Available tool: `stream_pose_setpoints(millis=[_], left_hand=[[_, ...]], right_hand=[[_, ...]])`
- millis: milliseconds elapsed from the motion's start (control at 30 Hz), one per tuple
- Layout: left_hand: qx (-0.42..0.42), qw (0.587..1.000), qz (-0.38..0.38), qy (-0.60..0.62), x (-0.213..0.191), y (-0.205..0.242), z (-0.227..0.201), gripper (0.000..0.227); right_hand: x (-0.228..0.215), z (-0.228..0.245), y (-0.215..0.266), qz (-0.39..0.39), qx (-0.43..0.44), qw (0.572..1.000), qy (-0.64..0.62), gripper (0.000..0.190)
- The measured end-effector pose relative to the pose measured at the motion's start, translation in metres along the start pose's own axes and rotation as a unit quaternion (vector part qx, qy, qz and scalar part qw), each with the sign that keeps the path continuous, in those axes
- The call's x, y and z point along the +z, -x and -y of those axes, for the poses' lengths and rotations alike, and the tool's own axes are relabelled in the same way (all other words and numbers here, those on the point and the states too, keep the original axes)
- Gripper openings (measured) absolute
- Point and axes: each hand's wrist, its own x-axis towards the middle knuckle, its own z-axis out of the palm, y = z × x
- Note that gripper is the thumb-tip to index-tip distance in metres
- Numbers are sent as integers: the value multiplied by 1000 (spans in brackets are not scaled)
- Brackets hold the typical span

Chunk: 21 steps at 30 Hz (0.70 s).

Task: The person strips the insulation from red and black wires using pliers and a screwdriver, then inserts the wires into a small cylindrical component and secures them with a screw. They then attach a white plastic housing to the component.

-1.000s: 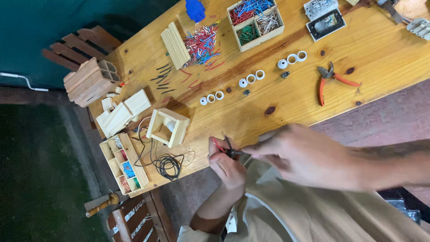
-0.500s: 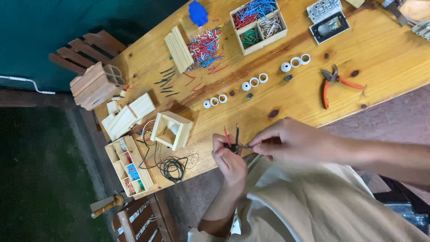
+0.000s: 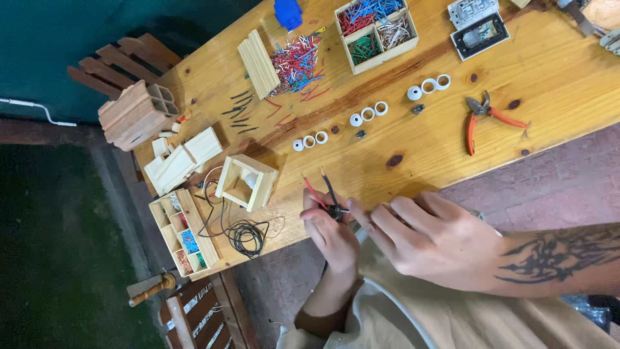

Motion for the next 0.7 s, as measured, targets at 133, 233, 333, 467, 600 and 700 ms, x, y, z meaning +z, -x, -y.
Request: stream_pose_setpoints(millis=[133,233,333,467,600,700], left_hand=[[-178,930,-29,320,-15,-38,-75,66],[-204,891,-18,406,-7,-28,-63,67],[-125,939,7,321,-11,-31,-63,68],[-34,961,9,274,-16,-34,-65,58],[-81,940,41,330,-2,-42,-44,51],[-124,942,14,311,14,-54,-24,57]], right_hand=[[11,1,4,53,-19,998,-24,31],[26,-2,7,122,43,978,-164,26],[28,-18,-8,267,240,847,-393,27],[59,-39,-11,400,286,631,-600,27],[100,-32,7,382,385,411,-733,27],[120,-55,26,313,406,472,-718,24]])
